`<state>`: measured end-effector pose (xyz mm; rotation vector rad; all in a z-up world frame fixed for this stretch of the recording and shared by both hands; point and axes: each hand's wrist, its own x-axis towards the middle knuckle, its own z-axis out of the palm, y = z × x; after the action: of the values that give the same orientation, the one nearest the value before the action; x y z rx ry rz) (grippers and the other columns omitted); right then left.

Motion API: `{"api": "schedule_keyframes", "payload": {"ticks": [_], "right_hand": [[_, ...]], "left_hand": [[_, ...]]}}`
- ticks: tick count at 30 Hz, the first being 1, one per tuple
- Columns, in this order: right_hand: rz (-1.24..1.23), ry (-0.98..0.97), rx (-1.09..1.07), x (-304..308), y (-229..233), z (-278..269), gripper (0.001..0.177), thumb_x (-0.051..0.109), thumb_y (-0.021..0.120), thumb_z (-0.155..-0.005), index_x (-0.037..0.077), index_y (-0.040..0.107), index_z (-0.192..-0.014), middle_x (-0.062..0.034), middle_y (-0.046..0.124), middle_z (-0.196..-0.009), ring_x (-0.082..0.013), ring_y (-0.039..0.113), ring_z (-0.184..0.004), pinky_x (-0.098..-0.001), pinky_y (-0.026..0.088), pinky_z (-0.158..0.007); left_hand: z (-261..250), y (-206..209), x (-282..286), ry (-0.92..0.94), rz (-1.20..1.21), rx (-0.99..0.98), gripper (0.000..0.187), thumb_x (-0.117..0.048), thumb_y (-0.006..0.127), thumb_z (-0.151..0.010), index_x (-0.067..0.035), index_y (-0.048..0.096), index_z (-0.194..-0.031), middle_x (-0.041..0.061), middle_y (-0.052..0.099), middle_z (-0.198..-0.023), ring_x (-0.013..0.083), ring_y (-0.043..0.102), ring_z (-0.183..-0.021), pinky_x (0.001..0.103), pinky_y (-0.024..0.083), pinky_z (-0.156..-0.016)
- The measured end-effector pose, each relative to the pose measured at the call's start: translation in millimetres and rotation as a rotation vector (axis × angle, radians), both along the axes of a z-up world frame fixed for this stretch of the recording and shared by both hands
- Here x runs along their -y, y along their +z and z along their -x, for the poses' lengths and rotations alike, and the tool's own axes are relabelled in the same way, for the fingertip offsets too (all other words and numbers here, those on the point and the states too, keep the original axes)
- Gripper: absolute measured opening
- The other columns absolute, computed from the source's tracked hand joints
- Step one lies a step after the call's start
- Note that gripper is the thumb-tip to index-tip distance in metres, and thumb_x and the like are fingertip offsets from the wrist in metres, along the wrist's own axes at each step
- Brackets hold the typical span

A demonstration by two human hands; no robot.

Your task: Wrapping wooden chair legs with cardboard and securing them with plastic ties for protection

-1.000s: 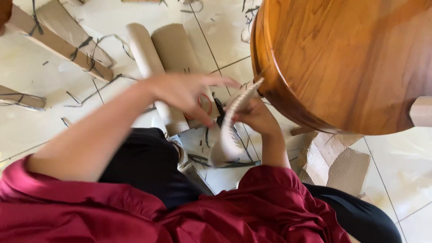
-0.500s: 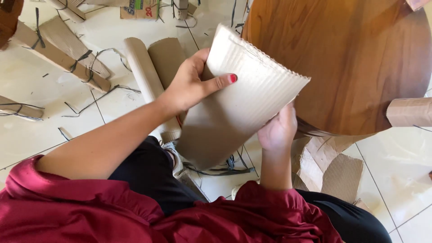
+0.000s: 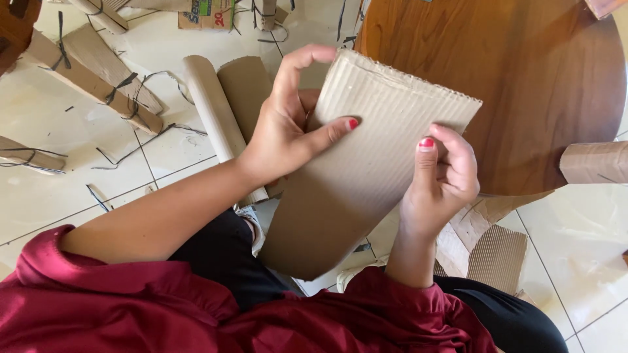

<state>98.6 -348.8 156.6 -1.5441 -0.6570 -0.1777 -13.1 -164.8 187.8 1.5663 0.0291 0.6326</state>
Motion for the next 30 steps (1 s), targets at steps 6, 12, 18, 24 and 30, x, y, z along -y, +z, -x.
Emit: {"api": "schedule_keyframes", "payload": {"ticks": [6,12,18,24,30], "right_hand": [[0.000,0.388,-0.039,18.2,19.1,-6.2,0.065,-0.013,0.074,-0.087,-0.008,0.045,-0.146,-0.0201,0.052,-0.149,-0.0275,0.055,-0.135,-0.0351,0.048,-0.118],[0.013,0.303,0.082,21.7,12.2,-6.4,0.069,-0.016,0.079,-0.084,-0.013,0.046,-0.144,-0.0273,0.054,-0.148,-0.0296,0.058,-0.134,-0.0341,0.051,-0.113],[0.141,0.275,0.096,22.6,33.5,3.2,0.054,-0.007,0.083,-0.084,-0.013,0.059,-0.132,-0.0212,0.065,-0.121,-0.0234,0.064,-0.104,-0.0313,0.054,-0.095],[0.186,0.219,0.128,24.1,40.4,7.6,0.044,-0.014,0.082,-0.084,-0.015,0.064,-0.124,-0.0229,0.063,-0.120,-0.0221,0.064,-0.093,-0.0258,0.056,-0.076],[0.128,0.187,0.072,25.4,31.8,8.2,0.045,-0.009,0.081,-0.087,-0.014,0.062,-0.127,-0.0245,0.067,-0.121,-0.0217,0.066,-0.094,-0.0260,0.056,-0.079]], "left_hand": [[11.2,17.5,-13.2,-0.027,-0.514,-0.101,0.100,0.002,0.091,-0.081,-0.021,0.034,-0.160,0.015,0.059,-0.150,0.0200,0.066,-0.115,0.032,0.056,-0.104],[16.2,30.1,-9.6,0.024,-0.649,-0.271,0.096,0.006,0.085,-0.077,-0.023,0.041,-0.157,0.005,0.062,-0.101,0.0125,0.053,-0.069,0.028,0.054,-0.070],[12.3,28.8,-10.4,0.099,-0.735,-0.141,0.072,0.009,0.083,-0.074,-0.006,0.060,-0.141,0.010,0.069,-0.093,0.0164,0.063,-0.069,0.029,0.058,-0.065],[16.8,32.0,-1.5,0.119,-0.671,-0.190,0.079,0.008,0.086,-0.071,-0.016,0.061,-0.141,0.005,0.067,-0.088,0.0128,0.056,-0.065,0.027,0.053,-0.063],[14.0,29.4,14.6,0.078,-0.737,-0.124,0.077,-0.006,0.091,-0.077,-0.021,0.058,-0.145,0.019,0.060,-0.135,0.0212,0.066,-0.091,0.036,0.058,-0.094]]}}
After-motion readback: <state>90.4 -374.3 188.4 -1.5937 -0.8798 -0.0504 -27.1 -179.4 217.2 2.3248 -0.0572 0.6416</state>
